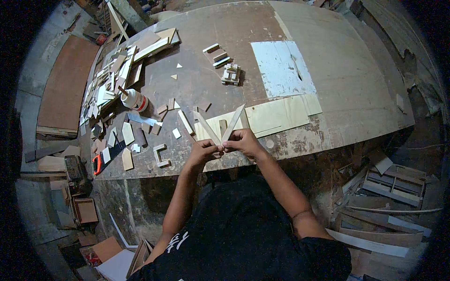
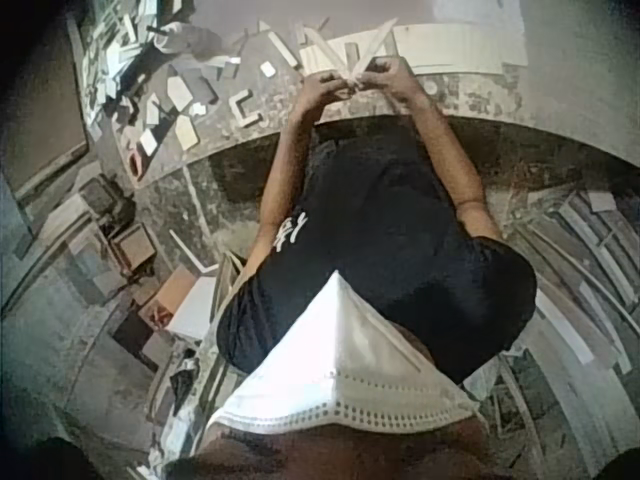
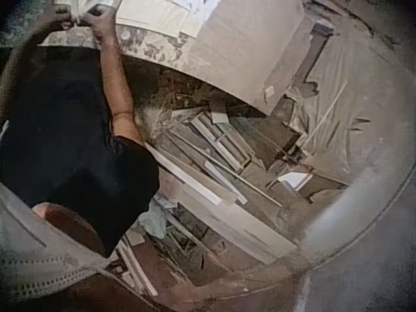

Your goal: The person arranges small wooden pieces on a workbench, aligning them to form a rectangular frame. They then use a pen to mark lines on a larger wooden board, using the assembled pieces as a guide for the layout.

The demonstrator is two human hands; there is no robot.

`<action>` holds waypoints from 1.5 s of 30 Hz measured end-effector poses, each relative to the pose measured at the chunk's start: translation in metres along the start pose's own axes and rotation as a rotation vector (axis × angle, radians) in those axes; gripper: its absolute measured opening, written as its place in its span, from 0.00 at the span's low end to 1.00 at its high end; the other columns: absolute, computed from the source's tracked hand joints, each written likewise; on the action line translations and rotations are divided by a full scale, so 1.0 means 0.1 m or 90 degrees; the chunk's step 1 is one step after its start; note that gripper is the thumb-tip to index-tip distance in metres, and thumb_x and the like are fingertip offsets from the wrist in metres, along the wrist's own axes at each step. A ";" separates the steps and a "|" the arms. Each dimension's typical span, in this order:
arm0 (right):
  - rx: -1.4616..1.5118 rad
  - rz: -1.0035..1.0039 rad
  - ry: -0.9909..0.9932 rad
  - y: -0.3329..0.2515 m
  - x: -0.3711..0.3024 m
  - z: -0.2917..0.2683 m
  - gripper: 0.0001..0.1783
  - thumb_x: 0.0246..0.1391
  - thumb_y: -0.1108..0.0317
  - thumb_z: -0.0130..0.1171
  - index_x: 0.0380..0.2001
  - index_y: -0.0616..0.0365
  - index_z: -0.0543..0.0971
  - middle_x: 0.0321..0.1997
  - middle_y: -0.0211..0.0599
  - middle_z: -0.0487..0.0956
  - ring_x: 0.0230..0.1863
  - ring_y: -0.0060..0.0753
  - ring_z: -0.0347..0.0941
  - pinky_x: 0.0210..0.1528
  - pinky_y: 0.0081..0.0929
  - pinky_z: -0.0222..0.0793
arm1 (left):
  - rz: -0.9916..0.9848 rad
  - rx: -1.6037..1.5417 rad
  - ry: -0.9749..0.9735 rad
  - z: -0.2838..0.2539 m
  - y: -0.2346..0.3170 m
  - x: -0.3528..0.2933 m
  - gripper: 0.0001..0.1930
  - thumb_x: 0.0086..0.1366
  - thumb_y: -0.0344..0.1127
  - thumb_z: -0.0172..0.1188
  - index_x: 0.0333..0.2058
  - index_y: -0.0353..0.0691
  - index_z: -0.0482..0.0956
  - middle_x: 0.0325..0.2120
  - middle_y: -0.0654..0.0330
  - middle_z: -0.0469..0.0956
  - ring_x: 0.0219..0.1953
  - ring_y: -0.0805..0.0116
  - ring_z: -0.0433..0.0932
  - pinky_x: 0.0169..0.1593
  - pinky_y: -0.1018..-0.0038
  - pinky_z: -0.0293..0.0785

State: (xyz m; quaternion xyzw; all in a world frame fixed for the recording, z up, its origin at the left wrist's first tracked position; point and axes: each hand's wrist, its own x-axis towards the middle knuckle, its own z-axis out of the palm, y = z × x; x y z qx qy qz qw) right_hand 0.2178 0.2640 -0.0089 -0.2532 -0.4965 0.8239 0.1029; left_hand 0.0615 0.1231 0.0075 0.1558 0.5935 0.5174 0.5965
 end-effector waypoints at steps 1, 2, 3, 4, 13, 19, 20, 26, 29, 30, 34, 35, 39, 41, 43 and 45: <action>-0.019 -0.002 0.003 -0.03 -0.02 0.01 0.11 0.51 0.73 0.68 0.34 0.72 0.81 0.32 0.42 0.83 0.32 0.29 0.81 0.35 0.25 0.81 | -0.011 -0.002 0.003 -0.02 -0.01 0.01 0.08 0.62 0.34 0.65 0.29 0.36 0.79 0.26 0.60 0.81 0.29 0.75 0.81 0.34 0.80 0.77; -0.010 -0.001 0.007 -0.03 -0.02 0.01 0.11 0.51 0.73 0.68 0.34 0.72 0.81 0.32 0.42 0.83 0.32 0.29 0.81 0.35 0.25 0.81 | -0.014 -0.003 0.002 -0.02 -0.01 0.01 0.08 0.62 0.34 0.65 0.29 0.36 0.79 0.27 0.60 0.82 0.30 0.75 0.81 0.34 0.80 0.77; -0.002 -0.001 0.011 -0.03 -0.02 0.02 0.11 0.51 0.73 0.68 0.34 0.72 0.81 0.32 0.42 0.83 0.31 0.28 0.81 0.35 0.25 0.81 | -0.016 -0.003 0.000 -0.01 0.00 0.01 0.08 0.62 0.34 0.65 0.30 0.36 0.79 0.27 0.60 0.82 0.30 0.75 0.81 0.34 0.80 0.77; 0.007 0.000 0.015 -0.03 -0.02 0.02 0.11 0.51 0.73 0.68 0.34 0.72 0.81 0.32 0.42 0.83 0.31 0.28 0.81 0.35 0.25 0.81 | -0.019 -0.004 -0.002 -0.01 0.01 0.01 0.08 0.62 0.34 0.65 0.31 0.36 0.80 0.27 0.60 0.82 0.30 0.75 0.81 0.34 0.80 0.77; -0.036 -0.018 0.005 -0.02 -0.03 -0.03 0.09 0.52 0.74 0.67 0.33 0.71 0.80 0.33 0.44 0.83 0.34 0.31 0.82 0.39 0.26 0.81 | 0.059 0.023 0.022 0.09 0.03 -0.02 0.06 0.59 0.30 0.67 0.26 0.35 0.80 0.24 0.62 0.82 0.28 0.78 0.78 0.34 0.81 0.72; -0.005 -0.030 0.008 -0.04 -0.04 0.00 0.13 0.53 0.73 0.66 0.38 0.71 0.78 0.34 0.44 0.83 0.33 0.31 0.82 0.39 0.27 0.82 | 0.100 0.027 0.057 0.05 -0.13 0.08 0.06 0.58 0.29 0.67 0.26 0.34 0.80 0.24 0.61 0.81 0.25 0.79 0.75 0.31 0.81 0.68; -0.002 -0.034 0.007 -0.03 -0.04 0.00 0.14 0.54 0.73 0.66 0.40 0.72 0.78 0.35 0.44 0.83 0.33 0.31 0.82 0.38 0.27 0.82 | 0.103 0.030 0.068 0.04 -0.15 0.10 0.06 0.58 0.29 0.67 0.26 0.34 0.80 0.24 0.61 0.81 0.25 0.79 0.75 0.31 0.81 0.68; 0.049 -0.050 0.095 0.09 -0.06 -0.18 0.13 0.60 0.67 0.61 0.42 0.66 0.78 0.34 0.42 0.83 0.31 0.27 0.81 0.36 0.26 0.80 | 0.107 0.033 0.089 -0.05 -0.08 0.10 0.06 0.60 0.32 0.66 0.30 0.36 0.80 0.28 0.60 0.83 0.31 0.74 0.80 0.35 0.78 0.73; -0.022 -0.078 0.139 0.01 -0.11 -0.19 0.11 0.60 0.67 0.60 0.35 0.65 0.83 0.34 0.38 0.84 0.32 0.24 0.80 0.38 0.24 0.79 | 0.108 0.046 0.108 -0.07 -0.04 0.09 0.06 0.61 0.33 0.65 0.29 0.38 0.79 0.28 0.59 0.83 0.31 0.73 0.81 0.36 0.77 0.73; -0.016 -0.080 0.135 -0.03 -0.13 -0.18 0.11 0.60 0.67 0.60 0.36 0.65 0.83 0.35 0.39 0.84 0.32 0.24 0.80 0.38 0.24 0.79 | 0.109 0.046 0.109 -0.07 -0.02 0.08 0.06 0.61 0.34 0.65 0.29 0.38 0.79 0.28 0.58 0.83 0.31 0.73 0.81 0.36 0.77 0.73; 0.006 -0.090 0.111 -0.13 -0.17 -0.13 0.11 0.61 0.69 0.58 0.38 0.66 0.82 0.39 0.40 0.84 0.35 0.25 0.80 0.39 0.25 0.79 | 0.119 0.027 0.106 -0.06 0.01 0.05 0.06 0.62 0.33 0.64 0.29 0.37 0.79 0.28 0.58 0.83 0.31 0.73 0.81 0.36 0.77 0.73; 0.007 -0.097 0.103 -0.14 -0.17 -0.12 0.11 0.61 0.69 0.57 0.39 0.67 0.82 0.40 0.41 0.84 0.36 0.26 0.80 0.39 0.24 0.79 | 0.119 0.023 0.104 -0.06 0.00 0.06 0.06 0.62 0.33 0.64 0.29 0.37 0.79 0.28 0.58 0.83 0.31 0.73 0.81 0.36 0.77 0.73; 0.012 -0.100 0.077 -0.17 -0.14 -0.11 0.10 0.61 0.73 0.55 0.40 0.68 0.81 0.41 0.42 0.83 0.36 0.27 0.81 0.40 0.25 0.80 | 0.127 0.014 0.092 -0.04 0.03 0.06 0.07 0.61 0.34 0.65 0.29 0.37 0.80 0.27 0.60 0.83 0.30 0.75 0.79 0.35 0.77 0.73; -0.007 -0.088 0.086 -0.22 -0.15 -0.08 0.09 0.60 0.74 0.55 0.39 0.68 0.81 0.40 0.42 0.84 0.36 0.27 0.81 0.41 0.26 0.80 | 0.126 0.019 0.095 -0.03 0.03 0.05 0.07 0.61 0.34 0.66 0.29 0.37 0.80 0.27 0.61 0.82 0.29 0.76 0.78 0.35 0.77 0.72; -0.001 -0.091 0.080 -0.21 -0.14 -0.09 0.09 0.59 0.74 0.55 0.38 0.68 0.81 0.39 0.42 0.84 0.35 0.27 0.81 0.40 0.26 0.81 | 0.122 0.021 0.102 -0.01 0.04 0.04 0.07 0.60 0.35 0.67 0.29 0.38 0.81 0.27 0.62 0.82 0.29 0.76 0.78 0.35 0.77 0.72; 0.014 -0.088 0.081 -0.20 -0.13 -0.09 0.08 0.59 0.75 0.54 0.36 0.67 0.82 0.39 0.42 0.84 0.35 0.27 0.81 0.40 0.26 0.81 | 0.129 0.026 0.105 -0.01 0.04 0.03 0.08 0.60 0.36 0.67 0.30 0.38 0.81 0.27 0.61 0.82 0.29 0.76 0.78 0.36 0.77 0.72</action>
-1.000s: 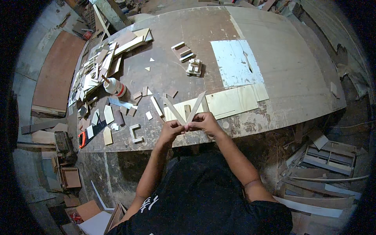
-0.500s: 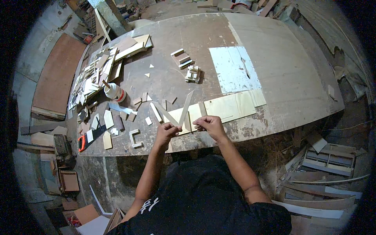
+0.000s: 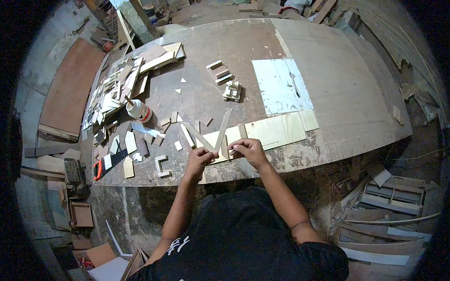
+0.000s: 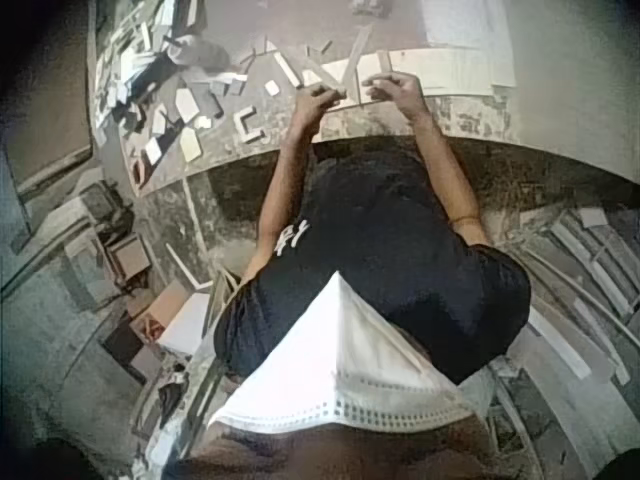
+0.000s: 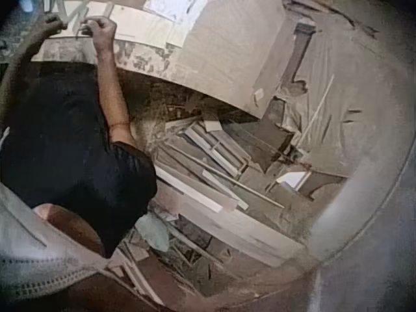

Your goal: The person arranges small wooden pieces on a workbench, aligning them to form a rectangular frame. They then use a pen to mark lines on a larger wooden board, using the assembled pieces as a guide for the layout.

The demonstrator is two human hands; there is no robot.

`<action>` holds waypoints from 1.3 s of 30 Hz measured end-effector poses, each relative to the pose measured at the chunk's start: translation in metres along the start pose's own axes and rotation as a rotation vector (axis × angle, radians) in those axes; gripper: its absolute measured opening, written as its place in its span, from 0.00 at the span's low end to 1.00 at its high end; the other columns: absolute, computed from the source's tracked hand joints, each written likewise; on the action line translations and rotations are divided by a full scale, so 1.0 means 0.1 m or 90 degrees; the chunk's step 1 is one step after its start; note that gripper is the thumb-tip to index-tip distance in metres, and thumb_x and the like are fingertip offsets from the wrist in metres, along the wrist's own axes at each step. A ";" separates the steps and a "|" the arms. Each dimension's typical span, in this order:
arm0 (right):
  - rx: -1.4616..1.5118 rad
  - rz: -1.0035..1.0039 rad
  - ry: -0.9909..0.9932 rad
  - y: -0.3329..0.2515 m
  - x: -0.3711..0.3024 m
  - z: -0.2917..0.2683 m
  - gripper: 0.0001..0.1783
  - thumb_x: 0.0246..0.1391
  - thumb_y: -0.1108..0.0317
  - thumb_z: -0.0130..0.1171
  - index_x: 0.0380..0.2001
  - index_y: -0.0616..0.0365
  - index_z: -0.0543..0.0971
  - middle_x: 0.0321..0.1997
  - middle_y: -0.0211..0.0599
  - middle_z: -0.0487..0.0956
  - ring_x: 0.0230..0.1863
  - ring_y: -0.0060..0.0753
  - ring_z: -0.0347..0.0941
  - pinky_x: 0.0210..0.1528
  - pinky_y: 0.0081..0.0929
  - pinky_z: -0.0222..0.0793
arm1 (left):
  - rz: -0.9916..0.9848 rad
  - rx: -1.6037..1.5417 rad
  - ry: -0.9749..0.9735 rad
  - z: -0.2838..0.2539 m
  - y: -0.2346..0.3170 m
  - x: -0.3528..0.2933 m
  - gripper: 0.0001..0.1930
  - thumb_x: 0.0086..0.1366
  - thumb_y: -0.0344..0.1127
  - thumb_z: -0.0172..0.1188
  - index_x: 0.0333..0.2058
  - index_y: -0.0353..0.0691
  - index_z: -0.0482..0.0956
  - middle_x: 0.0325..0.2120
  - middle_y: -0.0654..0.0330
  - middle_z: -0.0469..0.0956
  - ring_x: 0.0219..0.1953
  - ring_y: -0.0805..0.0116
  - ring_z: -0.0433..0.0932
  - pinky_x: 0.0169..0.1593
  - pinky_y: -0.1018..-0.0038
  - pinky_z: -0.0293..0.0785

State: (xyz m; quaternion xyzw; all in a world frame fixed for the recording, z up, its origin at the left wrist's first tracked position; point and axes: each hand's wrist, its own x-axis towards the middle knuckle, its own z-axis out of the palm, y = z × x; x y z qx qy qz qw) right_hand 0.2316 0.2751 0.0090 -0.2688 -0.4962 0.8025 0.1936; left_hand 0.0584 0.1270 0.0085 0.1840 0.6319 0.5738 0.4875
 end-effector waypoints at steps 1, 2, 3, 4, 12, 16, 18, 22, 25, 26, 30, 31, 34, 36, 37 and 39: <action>-0.003 -0.001 -0.001 0.01 0.00 0.00 0.08 0.59 0.75 0.54 0.37 0.67 0.82 0.39 0.41 0.84 0.34 0.27 0.81 0.40 0.26 0.81 | 0.003 0.002 0.001 0.00 0.00 -0.01 0.08 0.60 0.36 0.67 0.30 0.38 0.81 0.27 0.61 0.82 0.29 0.76 0.78 0.36 0.77 0.72; -0.006 -0.001 -0.001 0.03 0.01 -0.01 0.09 0.59 0.75 0.55 0.37 0.67 0.82 0.39 0.41 0.84 0.34 0.27 0.81 0.40 0.26 0.80 | 0.007 -0.011 -0.001 0.02 0.00 -0.02 0.08 0.60 0.36 0.67 0.31 0.37 0.81 0.28 0.61 0.82 0.31 0.75 0.79 0.36 0.77 0.72; -0.009 -0.002 -0.002 0.04 0.02 -0.01 0.09 0.59 0.75 0.55 0.38 0.67 0.82 0.38 0.41 0.84 0.34 0.27 0.81 0.40 0.26 0.80 | 0.011 -0.023 -0.003 0.03 0.01 -0.03 0.08 0.60 0.35 0.67 0.31 0.37 0.81 0.28 0.61 0.83 0.32 0.75 0.80 0.37 0.78 0.72; -0.024 -0.003 -0.009 0.03 0.01 -0.01 0.09 0.59 0.74 0.55 0.39 0.67 0.82 0.39 0.41 0.83 0.35 0.27 0.80 0.40 0.27 0.80 | 0.015 -0.036 -0.005 0.06 0.03 -0.04 0.08 0.60 0.35 0.67 0.31 0.36 0.81 0.29 0.61 0.83 0.34 0.75 0.80 0.37 0.78 0.72; 0.042 -0.006 -0.050 0.12 0.06 0.09 0.17 0.55 0.65 0.66 0.44 0.65 0.82 0.37 0.36 0.83 0.36 0.24 0.79 0.37 0.23 0.78 | 0.056 -0.009 -0.036 0.27 0.03 -0.07 0.07 0.61 0.29 0.66 0.37 0.32 0.81 0.30 0.58 0.83 0.32 0.73 0.80 0.40 0.76 0.76; 0.002 -0.014 -0.043 0.18 0.06 0.14 0.17 0.51 0.69 0.69 0.42 0.67 0.81 0.33 0.36 0.82 0.30 0.22 0.77 0.35 0.21 0.75 | 0.111 -0.035 -0.078 0.41 0.03 -0.11 0.09 0.64 0.29 0.62 0.40 0.30 0.80 0.33 0.56 0.82 0.36 0.70 0.81 0.45 0.71 0.79; 0.027 -0.021 -0.024 0.15 0.05 0.20 0.16 0.51 0.70 0.68 0.41 0.67 0.80 0.34 0.38 0.82 0.34 0.26 0.79 0.38 0.27 0.79 | 0.128 -0.090 -0.077 0.47 0.13 -0.16 0.09 0.64 0.29 0.62 0.39 0.28 0.80 0.32 0.57 0.83 0.36 0.71 0.81 0.45 0.72 0.79; 0.101 -0.041 -0.010 0.19 0.04 0.21 0.10 0.53 0.73 0.65 0.38 0.65 0.78 0.35 0.39 0.82 0.35 0.29 0.80 0.39 0.30 0.82 | 0.147 -0.080 -0.041 0.42 0.06 -0.12 0.07 0.65 0.28 0.62 0.38 0.29 0.81 0.31 0.58 0.82 0.36 0.73 0.81 0.43 0.74 0.79; 0.122 -0.035 0.006 0.17 0.00 0.23 0.08 0.55 0.72 0.63 0.37 0.63 0.78 0.34 0.39 0.82 0.34 0.27 0.80 0.37 0.28 0.81 | 0.147 -0.056 0.014 0.39 0.04 -0.11 0.07 0.64 0.29 0.63 0.37 0.30 0.81 0.31 0.59 0.82 0.34 0.74 0.80 0.41 0.76 0.78; 0.114 -0.034 0.006 0.16 0.00 0.24 0.09 0.55 0.71 0.64 0.37 0.63 0.78 0.34 0.37 0.82 0.34 0.26 0.80 0.36 0.26 0.81 | 0.143 -0.071 0.003 0.36 0.04 -0.10 0.07 0.64 0.29 0.64 0.37 0.30 0.81 0.30 0.59 0.82 0.33 0.75 0.79 0.39 0.77 0.77; 0.119 -0.021 0.012 0.15 -0.02 0.25 0.10 0.55 0.69 0.65 0.37 0.64 0.79 0.33 0.37 0.82 0.33 0.25 0.80 0.36 0.26 0.81 | 0.138 -0.049 0.023 0.38 0.08 -0.11 0.08 0.63 0.30 0.65 0.36 0.30 0.81 0.29 0.59 0.82 0.32 0.75 0.79 0.38 0.76 0.77; 0.118 -0.017 0.014 0.13 -0.02 0.26 0.10 0.55 0.69 0.65 0.36 0.64 0.80 0.33 0.38 0.82 0.33 0.25 0.80 0.36 0.27 0.81 | 0.136 -0.035 0.025 0.36 0.06 -0.10 0.08 0.63 0.30 0.65 0.36 0.30 0.81 0.29 0.59 0.82 0.32 0.75 0.79 0.38 0.76 0.77; 0.073 -0.003 0.020 0.03 -0.04 0.28 0.10 0.55 0.70 0.65 0.36 0.65 0.80 0.33 0.39 0.82 0.32 0.26 0.80 0.36 0.28 0.82 | 0.132 -0.016 0.030 0.33 0.02 -0.09 0.07 0.63 0.29 0.64 0.36 0.30 0.81 0.28 0.59 0.82 0.31 0.75 0.80 0.38 0.77 0.77; 0.047 0.012 0.019 0.00 -0.03 0.27 0.09 0.56 0.71 0.64 0.36 0.67 0.80 0.33 0.41 0.83 0.32 0.28 0.81 0.35 0.27 0.83 | 0.131 -0.037 0.029 0.34 0.01 -0.09 0.07 0.63 0.29 0.64 0.36 0.30 0.82 0.28 0.59 0.82 0.32 0.74 0.80 0.38 0.77 0.77; 0.043 0.014 0.022 0.01 -0.02 0.26 0.09 0.56 0.71 0.64 0.36 0.67 0.80 0.33 0.41 0.83 0.32 0.28 0.81 0.35 0.26 0.83 | 0.122 -0.030 0.028 0.34 0.02 -0.09 0.07 0.63 0.29 0.64 0.36 0.30 0.82 0.28 0.59 0.82 0.32 0.74 0.80 0.38 0.78 0.77; 0.034 0.016 0.024 0.03 0.00 0.26 0.08 0.56 0.72 0.64 0.35 0.67 0.80 0.33 0.42 0.83 0.32 0.29 0.82 0.35 0.26 0.83 | 0.106 -0.017 0.030 0.33 0.03 -0.09 0.07 0.63 0.28 0.64 0.36 0.30 0.82 0.29 0.59 0.82 0.32 0.74 0.80 0.38 0.78 0.78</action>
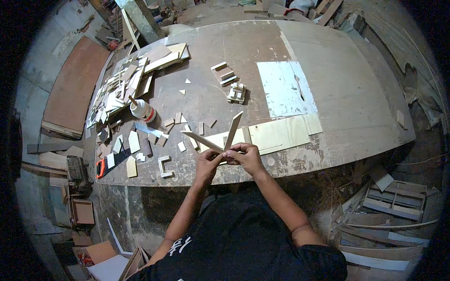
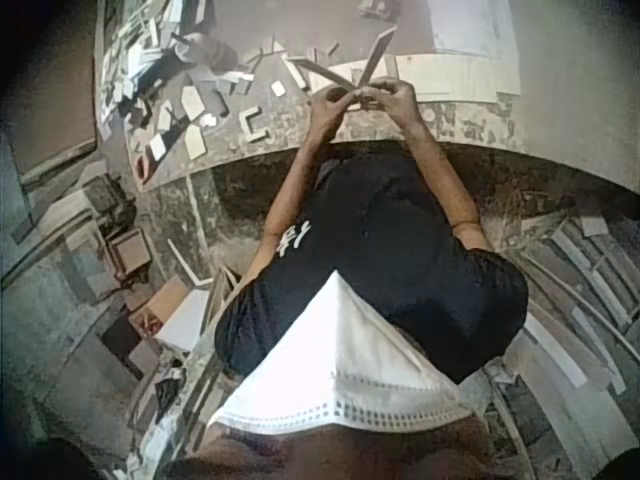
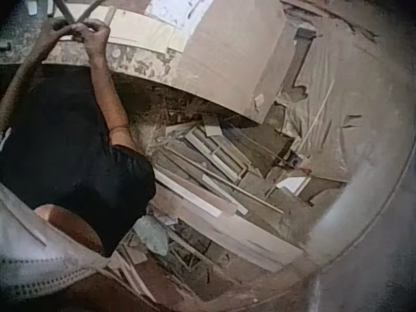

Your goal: The person arranges small wooden pieces on a workbench, aligning them to form a rectangular frame. They then use a pen to mark lines on a larger wooden board, using the assembled pieces as a guide for the layout.

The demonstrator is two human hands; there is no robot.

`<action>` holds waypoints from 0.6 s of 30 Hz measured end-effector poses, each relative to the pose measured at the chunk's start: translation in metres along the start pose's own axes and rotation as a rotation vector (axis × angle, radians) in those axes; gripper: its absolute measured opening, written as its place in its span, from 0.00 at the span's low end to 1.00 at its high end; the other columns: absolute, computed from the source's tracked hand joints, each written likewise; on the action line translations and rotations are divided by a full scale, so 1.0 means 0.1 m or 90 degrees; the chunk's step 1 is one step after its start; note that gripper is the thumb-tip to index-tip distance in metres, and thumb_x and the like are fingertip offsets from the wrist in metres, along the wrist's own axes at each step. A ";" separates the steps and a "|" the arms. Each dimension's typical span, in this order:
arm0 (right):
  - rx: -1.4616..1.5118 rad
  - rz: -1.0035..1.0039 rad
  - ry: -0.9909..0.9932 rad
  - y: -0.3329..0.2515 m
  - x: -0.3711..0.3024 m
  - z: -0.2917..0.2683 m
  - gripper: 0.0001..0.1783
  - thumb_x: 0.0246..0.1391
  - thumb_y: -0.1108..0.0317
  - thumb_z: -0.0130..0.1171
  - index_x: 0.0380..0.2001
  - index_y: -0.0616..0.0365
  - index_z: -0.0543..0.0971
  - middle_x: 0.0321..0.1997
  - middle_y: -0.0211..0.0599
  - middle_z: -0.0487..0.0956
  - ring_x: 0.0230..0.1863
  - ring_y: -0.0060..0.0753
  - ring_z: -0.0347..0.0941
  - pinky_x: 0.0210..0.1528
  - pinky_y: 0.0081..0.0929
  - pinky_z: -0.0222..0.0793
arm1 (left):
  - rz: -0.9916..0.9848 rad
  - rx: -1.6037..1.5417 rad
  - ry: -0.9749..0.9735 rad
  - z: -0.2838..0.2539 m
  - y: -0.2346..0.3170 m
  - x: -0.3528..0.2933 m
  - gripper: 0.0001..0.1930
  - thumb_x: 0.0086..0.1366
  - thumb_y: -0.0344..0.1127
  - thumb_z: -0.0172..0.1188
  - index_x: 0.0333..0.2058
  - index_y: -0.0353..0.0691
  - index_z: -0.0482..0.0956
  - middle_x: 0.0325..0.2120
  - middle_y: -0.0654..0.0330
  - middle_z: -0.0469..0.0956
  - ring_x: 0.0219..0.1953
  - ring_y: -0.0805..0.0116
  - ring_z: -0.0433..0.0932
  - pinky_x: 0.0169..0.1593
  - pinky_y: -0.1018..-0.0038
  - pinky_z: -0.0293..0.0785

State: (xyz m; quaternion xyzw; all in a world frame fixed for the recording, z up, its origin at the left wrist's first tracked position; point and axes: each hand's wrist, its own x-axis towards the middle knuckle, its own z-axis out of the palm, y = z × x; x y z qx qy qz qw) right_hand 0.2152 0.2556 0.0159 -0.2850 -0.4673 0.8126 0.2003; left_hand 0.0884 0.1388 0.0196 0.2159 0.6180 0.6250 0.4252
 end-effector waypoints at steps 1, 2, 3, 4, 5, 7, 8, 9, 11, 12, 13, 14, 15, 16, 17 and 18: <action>0.002 0.001 -0.005 -0.02 -0.01 0.01 0.08 0.56 0.72 0.64 0.35 0.68 0.81 0.33 0.42 0.84 0.32 0.30 0.82 0.35 0.25 0.82 | 0.004 0.006 -0.002 -0.01 -0.01 0.00 0.07 0.63 0.28 0.64 0.37 0.30 0.82 0.29 0.58 0.82 0.33 0.74 0.81 0.38 0.77 0.78; -0.006 -0.006 -0.007 -0.02 -0.01 0.00 0.08 0.56 0.72 0.64 0.35 0.69 0.81 0.33 0.42 0.84 0.32 0.30 0.82 0.36 0.25 0.82 | 0.009 0.012 -0.005 -0.03 -0.05 0.01 0.07 0.63 0.28 0.65 0.37 0.31 0.82 0.29 0.58 0.82 0.33 0.73 0.81 0.38 0.76 0.79; -0.012 -0.014 -0.010 -0.02 -0.01 0.00 0.09 0.56 0.72 0.64 0.36 0.69 0.81 0.33 0.43 0.84 0.32 0.30 0.82 0.36 0.25 0.82 | 0.013 0.020 -0.006 -0.05 -0.04 0.01 0.07 0.62 0.29 0.65 0.37 0.31 0.82 0.30 0.58 0.83 0.34 0.72 0.81 0.38 0.75 0.79; -0.017 -0.021 -0.014 -0.03 -0.01 0.01 0.09 0.56 0.72 0.64 0.36 0.69 0.81 0.33 0.43 0.84 0.32 0.30 0.82 0.36 0.25 0.82 | 0.018 0.027 -0.008 -0.06 -0.03 0.01 0.08 0.62 0.29 0.65 0.39 0.31 0.81 0.30 0.58 0.83 0.34 0.72 0.81 0.39 0.75 0.79; -0.026 -0.024 -0.021 -0.06 -0.01 0.00 0.10 0.56 0.72 0.64 0.36 0.71 0.81 0.33 0.42 0.84 0.33 0.30 0.82 0.37 0.25 0.82 | 0.023 0.034 -0.011 -0.05 -0.02 0.01 0.09 0.62 0.28 0.65 0.40 0.31 0.81 0.31 0.58 0.83 0.34 0.73 0.81 0.39 0.75 0.80; -0.043 -0.010 -0.028 -0.07 -0.01 -0.03 0.10 0.56 0.72 0.64 0.36 0.71 0.81 0.33 0.42 0.84 0.33 0.30 0.82 0.37 0.26 0.82 | 0.027 0.019 -0.027 -0.03 0.03 -0.01 0.16 0.62 0.27 0.65 0.48 0.31 0.79 0.34 0.57 0.83 0.37 0.73 0.81 0.41 0.76 0.81; -0.052 -0.004 -0.032 -0.08 0.00 -0.04 0.10 0.56 0.72 0.63 0.36 0.71 0.81 0.33 0.42 0.84 0.33 0.30 0.82 0.37 0.26 0.82 | 0.037 0.046 -0.042 -0.07 0.01 0.01 0.17 0.62 0.26 0.65 0.50 0.31 0.78 0.35 0.57 0.83 0.37 0.73 0.81 0.41 0.76 0.81; -0.062 0.000 -0.043 -0.10 -0.01 -0.05 0.10 0.56 0.73 0.63 0.36 0.72 0.80 0.33 0.44 0.83 0.33 0.31 0.82 0.38 0.27 0.82 | 0.047 0.072 -0.057 -0.10 0.03 0.02 0.19 0.61 0.26 0.65 0.51 0.31 0.77 0.36 0.56 0.83 0.38 0.73 0.81 0.42 0.76 0.81; -0.067 -0.004 -0.065 -0.15 -0.04 -0.04 0.10 0.55 0.73 0.64 0.36 0.72 0.80 0.33 0.44 0.83 0.33 0.32 0.82 0.38 0.28 0.82 | 0.054 0.077 -0.062 -0.10 0.07 0.00 0.24 0.58 0.28 0.69 0.53 0.33 0.77 0.31 0.61 0.84 0.32 0.80 0.80 0.38 0.80 0.77; -0.069 -0.007 -0.077 -0.18 -0.05 -0.03 0.10 0.55 0.73 0.64 0.36 0.72 0.80 0.33 0.45 0.83 0.33 0.32 0.82 0.38 0.28 0.83 | 0.044 0.078 -0.067 -0.12 0.07 0.00 0.25 0.57 0.29 0.70 0.54 0.34 0.77 0.31 0.61 0.84 0.32 0.80 0.79 0.39 0.79 0.77; -0.070 0.004 -0.081 -0.21 -0.06 -0.03 0.10 0.54 0.74 0.64 0.36 0.73 0.80 0.33 0.45 0.83 0.33 0.33 0.82 0.38 0.29 0.83 | 0.034 0.078 -0.071 -0.14 0.07 0.00 0.26 0.56 0.29 0.71 0.55 0.34 0.76 0.31 0.61 0.84 0.32 0.80 0.79 0.39 0.79 0.77; -0.074 0.017 -0.086 -0.20 -0.06 -0.03 0.10 0.54 0.74 0.65 0.36 0.73 0.80 0.32 0.45 0.83 0.33 0.33 0.82 0.38 0.29 0.83 | 0.023 0.078 -0.076 -0.17 0.08 0.00 0.27 0.56 0.29 0.71 0.55 0.34 0.75 0.31 0.61 0.84 0.32 0.80 0.79 0.40 0.78 0.77; -0.079 0.030 -0.090 -0.18 -0.05 -0.04 0.10 0.54 0.74 0.65 0.35 0.73 0.80 0.32 0.44 0.83 0.33 0.32 0.82 0.38 0.29 0.83 | 0.058 0.115 -0.076 -0.17 0.11 -0.01 0.33 0.54 0.30 0.73 0.59 0.37 0.72 0.31 0.61 0.84 0.32 0.81 0.79 0.40 0.77 0.77; -0.083 0.043 -0.095 -0.18 -0.05 -0.04 0.10 0.53 0.74 0.65 0.35 0.73 0.80 0.32 0.44 0.83 0.33 0.32 0.82 0.38 0.29 0.83 | 0.072 0.153 -0.088 -0.19 0.13 -0.01 0.35 0.53 0.30 0.74 0.60 0.38 0.71 0.31 0.61 0.84 0.32 0.80 0.79 0.41 0.77 0.77; -0.086 0.044 -0.098 -0.18 -0.05 -0.05 0.10 0.53 0.74 0.65 0.35 0.73 0.80 0.32 0.44 0.83 0.32 0.32 0.82 0.37 0.28 0.83 | 0.085 0.190 -0.100 -0.21 0.15 -0.02 0.36 0.52 0.30 0.74 0.61 0.39 0.70 0.31 0.61 0.84 0.32 0.80 0.79 0.41 0.77 0.77; -0.090 0.046 -0.104 -0.19 -0.06 -0.05 0.11 0.53 0.74 0.66 0.35 0.73 0.80 0.31 0.44 0.83 0.32 0.32 0.82 0.36 0.28 0.83 | 0.099 0.227 -0.110 -0.21 0.18 -0.02 0.38 0.51 0.30 0.75 0.62 0.40 0.70 0.31 0.60 0.84 0.33 0.79 0.80 0.42 0.77 0.77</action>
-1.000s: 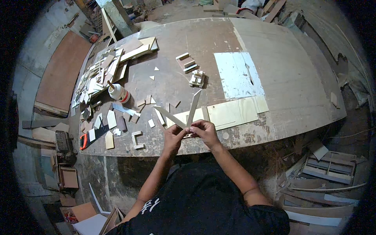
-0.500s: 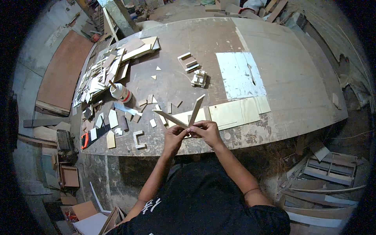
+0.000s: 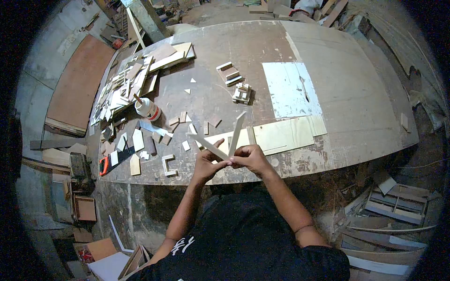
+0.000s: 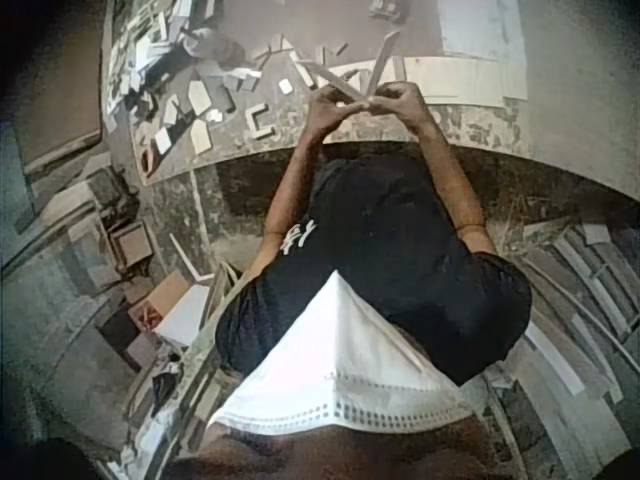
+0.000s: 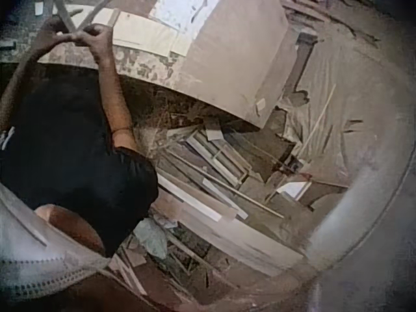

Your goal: The person arranges small wooden pieces on a workbench, aligning them to form a rectangular frame. They then use a pen to mark lines on a larger wooden board, using the assembled pieces as a guide for the layout.

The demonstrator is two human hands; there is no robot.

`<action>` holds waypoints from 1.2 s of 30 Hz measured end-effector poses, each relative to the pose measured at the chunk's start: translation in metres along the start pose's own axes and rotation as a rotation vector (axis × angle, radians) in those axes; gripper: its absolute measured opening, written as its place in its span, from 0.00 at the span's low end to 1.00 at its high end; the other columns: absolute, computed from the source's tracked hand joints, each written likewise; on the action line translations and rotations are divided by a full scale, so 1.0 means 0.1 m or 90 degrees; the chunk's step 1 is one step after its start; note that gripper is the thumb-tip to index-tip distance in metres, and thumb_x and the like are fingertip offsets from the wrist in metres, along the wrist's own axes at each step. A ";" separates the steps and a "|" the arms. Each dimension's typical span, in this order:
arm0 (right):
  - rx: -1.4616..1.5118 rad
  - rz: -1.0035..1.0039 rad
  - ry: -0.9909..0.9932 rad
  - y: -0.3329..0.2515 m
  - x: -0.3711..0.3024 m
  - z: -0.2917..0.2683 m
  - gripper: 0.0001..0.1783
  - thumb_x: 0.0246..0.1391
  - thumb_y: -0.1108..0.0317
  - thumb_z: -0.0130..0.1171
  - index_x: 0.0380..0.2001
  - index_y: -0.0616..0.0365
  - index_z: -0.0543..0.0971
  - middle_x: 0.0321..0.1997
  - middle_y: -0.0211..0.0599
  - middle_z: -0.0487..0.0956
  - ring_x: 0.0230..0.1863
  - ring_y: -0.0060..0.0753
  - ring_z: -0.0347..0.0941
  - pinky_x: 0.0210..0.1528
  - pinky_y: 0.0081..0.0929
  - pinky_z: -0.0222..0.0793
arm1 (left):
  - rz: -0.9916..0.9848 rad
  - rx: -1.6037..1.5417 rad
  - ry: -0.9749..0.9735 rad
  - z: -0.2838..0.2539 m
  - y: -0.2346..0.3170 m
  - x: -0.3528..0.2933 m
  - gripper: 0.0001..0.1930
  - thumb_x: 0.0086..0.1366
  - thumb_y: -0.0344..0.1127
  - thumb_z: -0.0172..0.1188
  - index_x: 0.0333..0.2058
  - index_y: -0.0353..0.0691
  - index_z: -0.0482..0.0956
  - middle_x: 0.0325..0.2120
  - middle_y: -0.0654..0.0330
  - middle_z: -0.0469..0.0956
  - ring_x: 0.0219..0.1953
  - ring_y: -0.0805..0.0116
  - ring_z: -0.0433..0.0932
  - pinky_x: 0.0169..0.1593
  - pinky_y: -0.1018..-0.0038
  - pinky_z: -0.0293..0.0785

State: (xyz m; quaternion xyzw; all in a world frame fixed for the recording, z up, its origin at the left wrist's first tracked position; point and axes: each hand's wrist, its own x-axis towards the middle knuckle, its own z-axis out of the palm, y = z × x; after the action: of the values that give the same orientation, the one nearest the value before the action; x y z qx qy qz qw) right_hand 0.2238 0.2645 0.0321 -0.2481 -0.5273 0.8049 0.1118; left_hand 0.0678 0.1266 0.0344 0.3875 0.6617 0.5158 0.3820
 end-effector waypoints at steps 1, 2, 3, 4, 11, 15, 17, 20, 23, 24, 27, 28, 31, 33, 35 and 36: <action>-0.003 0.001 -0.005 -0.01 -0.01 0.00 0.11 0.53 0.74 0.66 0.35 0.73 0.80 0.31 0.43 0.83 0.31 0.31 0.82 0.36 0.28 0.83 | 0.014 0.010 -0.010 0.00 0.08 -0.01 0.41 0.49 0.31 0.76 0.63 0.42 0.68 0.32 0.59 0.85 0.35 0.78 0.81 0.45 0.75 0.77; -0.006 0.003 -0.010 -0.01 -0.01 0.00 0.11 0.52 0.74 0.66 0.35 0.73 0.80 0.30 0.43 0.82 0.31 0.31 0.82 0.35 0.27 0.82 | 0.012 0.007 -0.012 0.00 0.09 -0.02 0.42 0.49 0.31 0.76 0.63 0.42 0.68 0.32 0.58 0.85 0.36 0.77 0.81 0.46 0.74 0.77; 0.000 0.005 -0.014 0.00 -0.02 0.01 0.10 0.51 0.74 0.67 0.34 0.72 0.81 0.30 0.43 0.82 0.30 0.30 0.81 0.34 0.27 0.82 | 0.010 0.003 -0.015 0.00 0.09 -0.04 0.42 0.49 0.32 0.76 0.63 0.43 0.67 0.32 0.57 0.85 0.37 0.76 0.81 0.47 0.74 0.77; -0.014 0.012 -0.024 0.00 -0.02 0.00 0.10 0.51 0.74 0.67 0.33 0.72 0.81 0.30 0.43 0.82 0.30 0.30 0.81 0.34 0.27 0.82 | 0.008 0.000 -0.017 0.01 0.10 -0.06 0.43 0.49 0.32 0.77 0.64 0.43 0.67 0.32 0.57 0.85 0.38 0.75 0.81 0.48 0.73 0.77; -0.038 0.073 -0.094 0.05 -0.04 -0.11 0.10 0.49 0.72 0.70 0.31 0.68 0.82 0.28 0.41 0.82 0.30 0.31 0.82 0.35 0.29 0.82 | -0.001 0.004 -0.067 0.01 0.16 -0.08 0.46 0.45 0.36 0.79 0.64 0.43 0.66 0.34 0.58 0.84 0.38 0.73 0.81 0.50 0.68 0.76; -0.037 0.075 -0.098 0.08 -0.05 -0.10 0.10 0.48 0.72 0.70 0.31 0.68 0.82 0.28 0.40 0.82 0.30 0.31 0.81 0.34 0.28 0.82 | 0.063 0.035 -0.067 -0.01 0.00 -0.08 0.46 0.44 0.36 0.79 0.64 0.44 0.67 0.31 0.61 0.84 0.36 0.76 0.80 0.49 0.70 0.77; -0.047 0.071 -0.107 0.09 -0.04 -0.06 0.10 0.48 0.72 0.70 0.31 0.68 0.82 0.28 0.40 0.82 0.30 0.30 0.81 0.34 0.28 0.81 | 0.078 0.017 -0.077 -0.03 -0.03 -0.09 0.46 0.44 0.35 0.80 0.63 0.43 0.68 0.29 0.63 0.83 0.34 0.78 0.79 0.45 0.72 0.77; -0.022 0.072 -0.120 0.11 -0.04 -0.01 0.10 0.48 0.73 0.70 0.31 0.68 0.82 0.28 0.40 0.82 0.30 0.29 0.80 0.34 0.28 0.80 | 0.076 -0.029 -0.103 -0.07 -0.02 -0.09 0.46 0.43 0.34 0.80 0.62 0.41 0.68 0.27 0.66 0.81 0.30 0.79 0.77 0.37 0.76 0.76; -0.027 0.061 -0.144 0.17 -0.02 0.02 0.10 0.48 0.73 0.70 0.32 0.69 0.82 0.28 0.39 0.82 0.29 0.28 0.80 0.34 0.26 0.79 | 0.054 -0.072 -0.130 -0.11 -0.08 -0.11 0.43 0.45 0.29 0.79 0.61 0.35 0.69 0.25 0.67 0.78 0.29 0.80 0.76 0.32 0.79 0.73; -0.025 0.055 -0.146 0.18 -0.01 0.03 0.10 0.49 0.73 0.69 0.32 0.69 0.82 0.28 0.39 0.82 0.29 0.27 0.80 0.34 0.26 0.79 | 0.042 -0.102 -0.141 -0.12 -0.11 -0.10 0.42 0.45 0.28 0.78 0.61 0.34 0.69 0.25 0.66 0.78 0.29 0.80 0.76 0.32 0.79 0.73; 0.004 0.026 -0.133 0.27 0.00 0.06 0.10 0.49 0.73 0.69 0.31 0.69 0.81 0.28 0.38 0.81 0.29 0.26 0.79 0.33 0.26 0.79 | 0.016 -0.160 -0.134 -0.11 -0.17 -0.13 0.36 0.45 0.28 0.78 0.55 0.37 0.74 0.28 0.66 0.80 0.31 0.80 0.76 0.35 0.80 0.73; 0.009 0.016 -0.130 0.28 0.00 0.07 0.10 0.49 0.72 0.69 0.31 0.69 0.80 0.27 0.38 0.81 0.29 0.26 0.79 0.33 0.26 0.79 | 0.011 -0.170 -0.133 -0.11 -0.16 -0.13 0.35 0.45 0.28 0.78 0.54 0.37 0.75 0.29 0.66 0.80 0.32 0.80 0.77 0.35 0.80 0.73; 0.024 -0.004 -0.092 0.35 0.03 0.06 0.11 0.50 0.71 0.69 0.31 0.69 0.79 0.27 0.38 0.81 0.27 0.26 0.79 0.31 0.25 0.79 | 0.016 -0.093 -0.108 -0.11 -0.15 -0.09 0.30 0.46 0.28 0.78 0.49 0.36 0.77 0.32 0.64 0.81 0.36 0.79 0.78 0.40 0.78 0.75; 0.024 -0.023 -0.064 0.38 0.05 0.05 0.11 0.50 0.71 0.68 0.31 0.69 0.80 0.27 0.38 0.81 0.27 0.25 0.78 0.31 0.24 0.78 | 0.015 -0.143 -0.103 -0.06 -0.13 -0.07 0.29 0.48 0.29 0.77 0.49 0.35 0.76 0.34 0.64 0.80 0.37 0.77 0.78 0.43 0.75 0.75; 0.023 -0.038 -0.034 0.38 0.07 0.03 0.10 0.51 0.71 0.67 0.32 0.68 0.80 0.27 0.37 0.81 0.27 0.24 0.78 0.31 0.23 0.77 | -0.019 -0.182 -0.108 -0.07 -0.15 -0.08 0.29 0.49 0.29 0.76 0.50 0.35 0.75 0.33 0.64 0.80 0.37 0.77 0.77 0.44 0.75 0.75; 0.022 -0.045 -0.019 0.37 0.08 0.02 0.10 0.51 0.71 0.67 0.32 0.68 0.80 0.27 0.36 0.81 0.27 0.23 0.78 0.30 0.22 0.77 | -0.035 -0.202 -0.110 -0.06 -0.17 -0.09 0.29 0.49 0.29 0.76 0.50 0.35 0.75 0.33 0.64 0.79 0.37 0.77 0.77 0.44 0.75 0.75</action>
State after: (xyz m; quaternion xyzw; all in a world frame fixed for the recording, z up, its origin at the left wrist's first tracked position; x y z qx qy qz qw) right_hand 0.2190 0.2506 -0.0030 -0.2150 -0.5235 0.8130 0.1368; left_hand 0.0635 0.1132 0.0195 0.3471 0.5472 0.5677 0.5077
